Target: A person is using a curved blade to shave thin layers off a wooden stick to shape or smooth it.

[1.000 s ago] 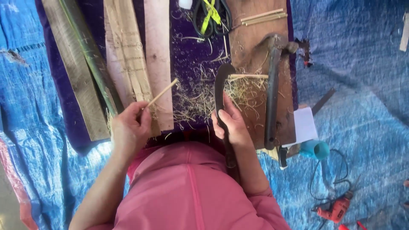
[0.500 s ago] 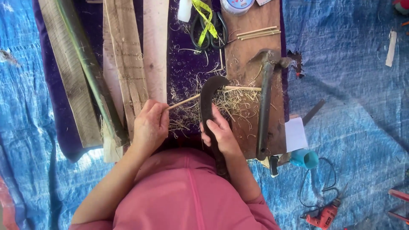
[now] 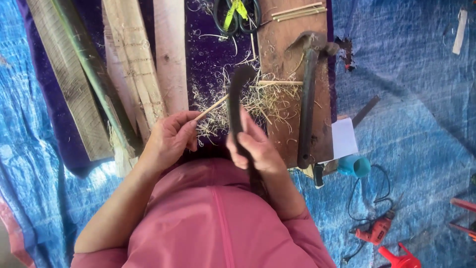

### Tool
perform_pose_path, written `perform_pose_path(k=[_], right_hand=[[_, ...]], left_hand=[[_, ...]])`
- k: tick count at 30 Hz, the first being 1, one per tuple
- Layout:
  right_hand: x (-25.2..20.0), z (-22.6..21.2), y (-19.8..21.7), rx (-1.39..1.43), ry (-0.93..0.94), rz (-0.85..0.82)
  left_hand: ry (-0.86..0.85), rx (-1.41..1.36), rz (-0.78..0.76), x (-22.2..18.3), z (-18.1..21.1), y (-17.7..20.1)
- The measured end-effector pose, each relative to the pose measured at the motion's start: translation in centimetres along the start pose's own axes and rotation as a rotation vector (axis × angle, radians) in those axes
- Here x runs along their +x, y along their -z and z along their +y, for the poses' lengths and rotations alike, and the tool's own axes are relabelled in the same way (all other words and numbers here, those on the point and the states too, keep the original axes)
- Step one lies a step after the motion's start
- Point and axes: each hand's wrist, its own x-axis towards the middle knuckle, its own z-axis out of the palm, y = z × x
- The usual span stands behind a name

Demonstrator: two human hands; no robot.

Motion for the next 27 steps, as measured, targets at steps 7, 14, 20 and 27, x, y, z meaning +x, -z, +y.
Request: perform_pose_path(k=[7, 14, 20, 27], right_hand=[[1.2, 4.3, -1.5, 0.007, -0.017, -0.066], [0.4, 3.4, 2.0, 0.025, 0.044, -0.037], [0.6, 3.2, 0.6, 0.093, 0.049, -0.053], [0.5, 3.8, -1.5, 0.16, 0.017, -0.08]], left_hand=[[0.133, 0.373, -0.023, 0.4, 2.4, -0.3], [0.061, 0.112, -0.235, -0.8, 2.1, 2.5], [-0.012, 0.076, -0.23, -0.5, 2.4, 2.9], [0.112, 0.127, -0.309, 0.4, 2.4, 1.3]])
